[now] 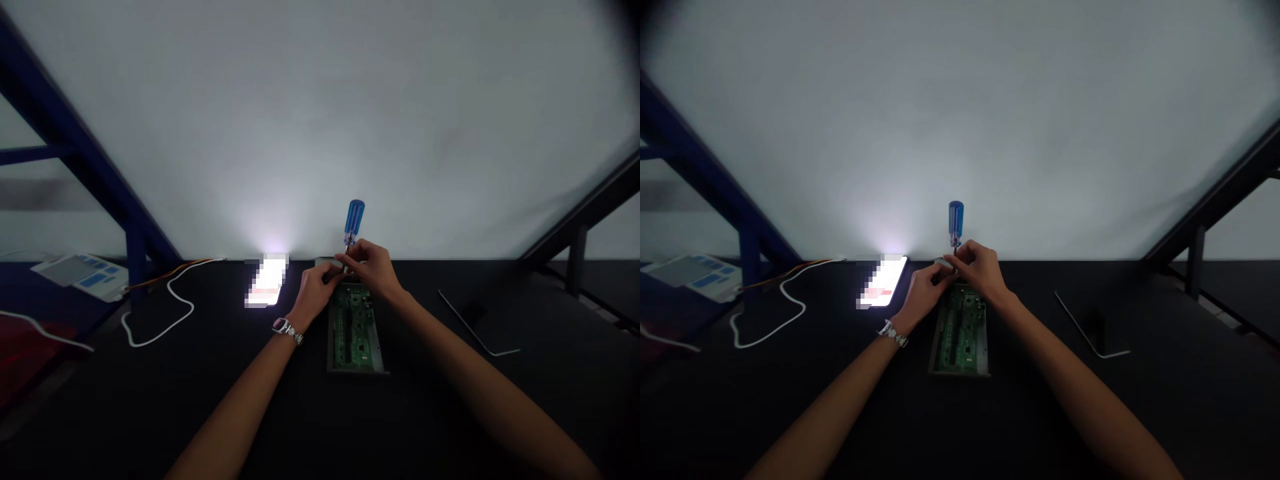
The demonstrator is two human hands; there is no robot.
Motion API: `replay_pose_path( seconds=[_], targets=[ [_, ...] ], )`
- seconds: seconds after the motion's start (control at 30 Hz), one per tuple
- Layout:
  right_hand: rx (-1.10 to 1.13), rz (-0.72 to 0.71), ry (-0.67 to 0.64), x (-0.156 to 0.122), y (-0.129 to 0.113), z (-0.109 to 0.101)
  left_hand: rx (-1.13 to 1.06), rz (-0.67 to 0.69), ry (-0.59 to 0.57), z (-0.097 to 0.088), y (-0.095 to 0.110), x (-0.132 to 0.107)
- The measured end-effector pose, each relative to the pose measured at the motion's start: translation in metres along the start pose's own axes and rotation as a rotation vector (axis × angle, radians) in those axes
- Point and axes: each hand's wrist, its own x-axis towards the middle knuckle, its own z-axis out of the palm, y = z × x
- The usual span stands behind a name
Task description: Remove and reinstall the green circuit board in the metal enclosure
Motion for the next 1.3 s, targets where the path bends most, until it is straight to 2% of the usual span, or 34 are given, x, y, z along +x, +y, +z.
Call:
replay_pose_path(
  seconds=[0.17, 0.37, 0.47, 0.57, 0.63, 0.77, 0.87, 0.97, 1.07, 1.17, 1.3],
  targets=[
    [-0.018, 0.011, -0.037, 0.001, 0.0, -0.002, 0.07, 0.024, 0.007, 0.002, 0.0, 0.001],
    [-0.058, -0.028, -0.173, 0.003, -0.007, -0.008, 0.179, 0.096, -0.094, -0.004, -0.009, -0.001],
    [-0.006, -0.025, -0.23, 0.002, -0.009, -0.01, 0.192, 0.065, -0.116, -0.006, -0.008, -0.001],
    [0.095, 0.012, -0.264, 0.001, -0.008, -0.009, 0.214, 0.048, -0.083, -0.005, -0.007, -0.001],
    [0.105, 0.028, -0.219, 0.0, -0.006, -0.007, 0.22, 0.037, -0.043, -0.003, -0.006, 0.0],
    [0.02, 0.03, -0.038, 0.0, -0.001, -0.002, 0.218, 0.004, 0.014, 0.001, -0.004, -0.001],
    [-0.023, 0.029, -0.018, 0.001, -0.002, -0.001, 0.242, -0.005, 0.031, 0.001, -0.002, -0.001],
    [-0.068, -0.004, -0.076, 0.002, -0.006, -0.003, 0.257, 0.021, 0.01, 0.0, -0.003, -0.002],
    [-0.081, -0.02, -0.161, 0.004, -0.009, -0.007, 0.229, 0.067, -0.067, -0.001, -0.007, -0.001],
    [-0.044, -0.021, -0.228, 0.004, -0.01, -0.01, 0.223, 0.048, -0.128, -0.003, -0.01, -0.001],
    [-0.005, -0.029, -0.301, 0.004, -0.01, -0.013, 0.244, 0.019, -0.087, -0.005, -0.008, 0.0]
  ],
)
